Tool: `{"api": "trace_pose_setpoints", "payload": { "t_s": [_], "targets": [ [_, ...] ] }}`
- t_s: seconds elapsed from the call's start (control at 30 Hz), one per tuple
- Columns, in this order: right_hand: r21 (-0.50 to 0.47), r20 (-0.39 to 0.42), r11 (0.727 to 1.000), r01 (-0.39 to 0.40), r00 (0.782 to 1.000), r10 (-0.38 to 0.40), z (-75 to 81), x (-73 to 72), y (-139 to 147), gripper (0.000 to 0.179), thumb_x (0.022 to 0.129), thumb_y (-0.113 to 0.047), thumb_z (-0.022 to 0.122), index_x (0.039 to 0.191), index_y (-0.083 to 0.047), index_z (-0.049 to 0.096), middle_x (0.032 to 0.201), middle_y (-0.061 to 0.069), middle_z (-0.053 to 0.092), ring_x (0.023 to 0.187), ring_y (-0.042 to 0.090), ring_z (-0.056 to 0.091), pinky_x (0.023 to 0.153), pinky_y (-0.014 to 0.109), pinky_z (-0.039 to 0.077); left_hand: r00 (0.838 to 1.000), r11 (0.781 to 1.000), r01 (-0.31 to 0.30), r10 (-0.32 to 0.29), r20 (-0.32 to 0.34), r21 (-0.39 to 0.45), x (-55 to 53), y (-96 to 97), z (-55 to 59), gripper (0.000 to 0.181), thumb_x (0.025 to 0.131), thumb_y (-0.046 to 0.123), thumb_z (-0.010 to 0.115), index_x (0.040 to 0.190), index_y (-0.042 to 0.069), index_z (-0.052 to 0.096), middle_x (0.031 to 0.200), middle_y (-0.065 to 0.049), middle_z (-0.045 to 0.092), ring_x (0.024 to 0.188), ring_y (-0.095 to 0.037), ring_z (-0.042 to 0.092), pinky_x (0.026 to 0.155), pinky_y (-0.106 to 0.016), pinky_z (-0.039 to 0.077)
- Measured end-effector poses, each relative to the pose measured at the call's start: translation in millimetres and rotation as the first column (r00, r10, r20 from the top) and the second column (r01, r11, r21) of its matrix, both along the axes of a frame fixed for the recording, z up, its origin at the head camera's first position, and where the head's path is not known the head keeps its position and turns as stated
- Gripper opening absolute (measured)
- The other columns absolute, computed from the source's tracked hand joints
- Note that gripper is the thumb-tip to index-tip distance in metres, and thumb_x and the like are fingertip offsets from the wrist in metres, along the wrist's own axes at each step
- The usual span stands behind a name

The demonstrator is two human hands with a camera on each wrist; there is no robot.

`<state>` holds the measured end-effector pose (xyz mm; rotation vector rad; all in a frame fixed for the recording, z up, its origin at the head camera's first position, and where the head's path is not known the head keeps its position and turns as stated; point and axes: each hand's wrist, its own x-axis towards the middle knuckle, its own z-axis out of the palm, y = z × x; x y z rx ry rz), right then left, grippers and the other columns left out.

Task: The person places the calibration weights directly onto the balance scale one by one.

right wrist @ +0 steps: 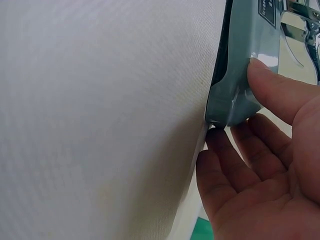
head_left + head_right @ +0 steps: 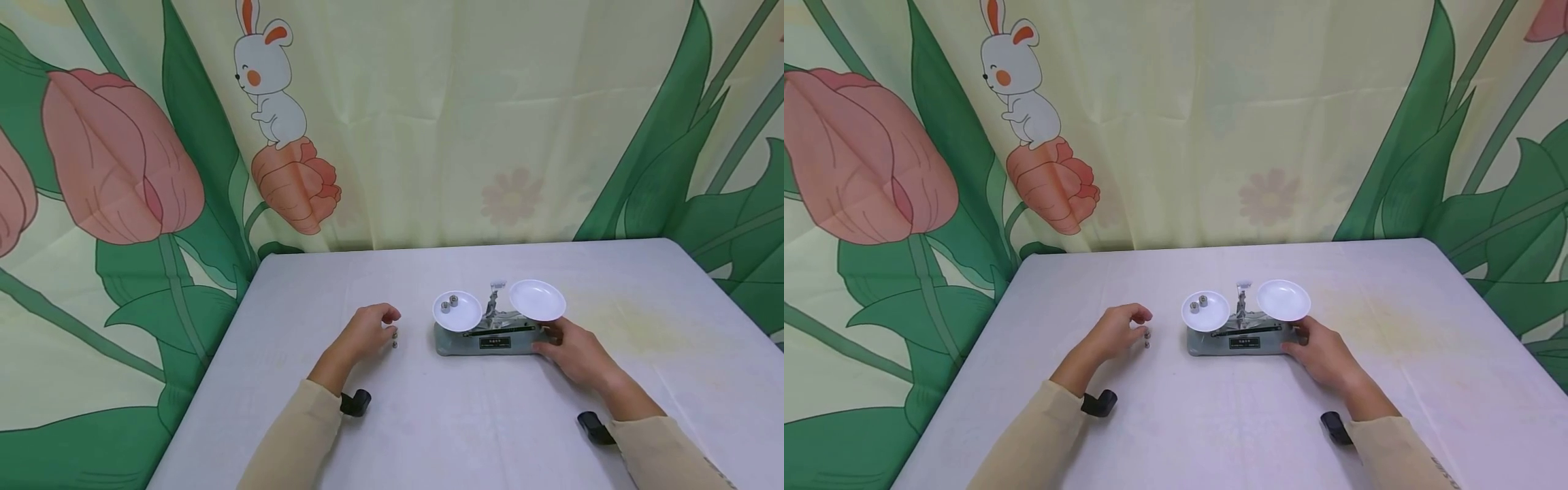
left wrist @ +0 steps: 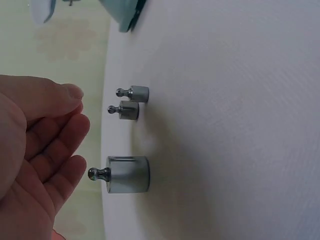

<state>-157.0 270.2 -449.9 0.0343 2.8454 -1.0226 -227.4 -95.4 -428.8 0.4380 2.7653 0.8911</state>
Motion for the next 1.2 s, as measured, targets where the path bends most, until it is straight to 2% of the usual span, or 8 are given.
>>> {"api": "trace_pose_setpoints", "payload": {
  "t_s": [0.3, 0.47, 0.63, 0.87, 1.0, 1.2],
  "targets": [
    [-0.009, -0.013, 1.000, 0.003, 1.000, -0.003, -1.0, -0.2, -1, 0.065, 0.093, -0.019, 0.070, 0.145, 0.006, 0.040, 0.141, 0.035, 0.046, 0.124, 0.054, 0.047, 0.099, 0.066, 0.038, 1.000, 1.000, -0.002, 0.003, 0.019, -0.031, -2.5, 1.2, -17.2, 0.016, 0.092, 0.005, 0.070, 0.107, 0.007, 0.068, 0.100, -0.002, 0.065, 0.097, -0.020, 0.059, 0.090, -0.037, 0.051],
    [-0.010, -0.004, 1.000, 0.002, 1.000, -0.002, -0.1, -1.0, -1, 0.066, 0.093, -0.019, 0.070, 0.145, 0.006, 0.039, 0.141, 0.035, 0.045, 0.125, 0.054, 0.046, 0.100, 0.066, 0.037, 1.000, 0.999, 0.005, -0.005, 0.008, -0.052, -2.6, 0.3, -22.0, 0.015, 0.091, 0.004, 0.071, 0.106, 0.007, 0.068, 0.096, 0.000, 0.065, 0.092, -0.017, 0.059, 0.087, -0.035, 0.052],
    [-0.008, 0.003, 1.000, 0.006, 1.000, -0.006, 0.2, -1.6, -2, 0.068, 0.093, -0.019, 0.070, 0.146, 0.007, 0.037, 0.142, 0.035, 0.044, 0.126, 0.054, 0.046, 0.100, 0.066, 0.037, 1.000, 0.999, 0.003, -0.003, -0.008, -0.037, -2.7, -0.3, -25.3, 0.015, 0.091, 0.002, 0.071, 0.104, 0.007, 0.068, 0.094, 0.000, 0.064, 0.090, -0.018, 0.058, 0.086, -0.035, 0.051],
    [-0.014, -0.007, 1.000, 0.003, 1.000, -0.003, -1.0, -1.6, -1, 0.067, 0.092, -0.018, 0.070, 0.146, 0.007, 0.038, 0.142, 0.035, 0.045, 0.125, 0.054, 0.047, 0.100, 0.066, 0.037, 1.000, 0.999, -0.014, 0.013, -0.023, -0.031, -2.4, 0.7, -27.3, 0.013, 0.090, 0.000, 0.071, 0.101, 0.007, 0.067, 0.089, 0.000, 0.062, 0.085, -0.017, 0.057, 0.081, -0.033, 0.052],
    [-0.010, -0.018, 1.000, 0.001, 1.000, -0.001, -0.7, -0.8, -1, 0.067, 0.092, -0.019, 0.070, 0.145, 0.007, 0.039, 0.141, 0.035, 0.046, 0.124, 0.054, 0.048, 0.100, 0.067, 0.037, 0.998, 0.999, -0.044, 0.043, -0.043, -0.024, -2.0, 1.5, -26.7, 0.011, 0.091, 0.002, 0.070, 0.100, 0.007, 0.067, 0.089, 0.000, 0.062, 0.084, -0.017, 0.057, 0.080, -0.033, 0.052],
    [-0.009, -0.022, 1.000, 0.000, 1.000, 0.000, 0.1, 0.2, 0, 0.067, 0.092, -0.019, 0.071, 0.144, 0.007, 0.039, 0.140, 0.035, 0.046, 0.124, 0.054, 0.048, 0.099, 0.066, 0.038, 0.994, 0.996, -0.090, 0.091, -0.067, 0.024, 0.5, 4.3, -14.9, 0.009, 0.092, 0.005, 0.069, 0.100, 0.009, 0.066, 0.094, -0.002, 0.063, 0.090, -0.020, 0.059, 0.083, -0.036, 0.052]
  ]
}}
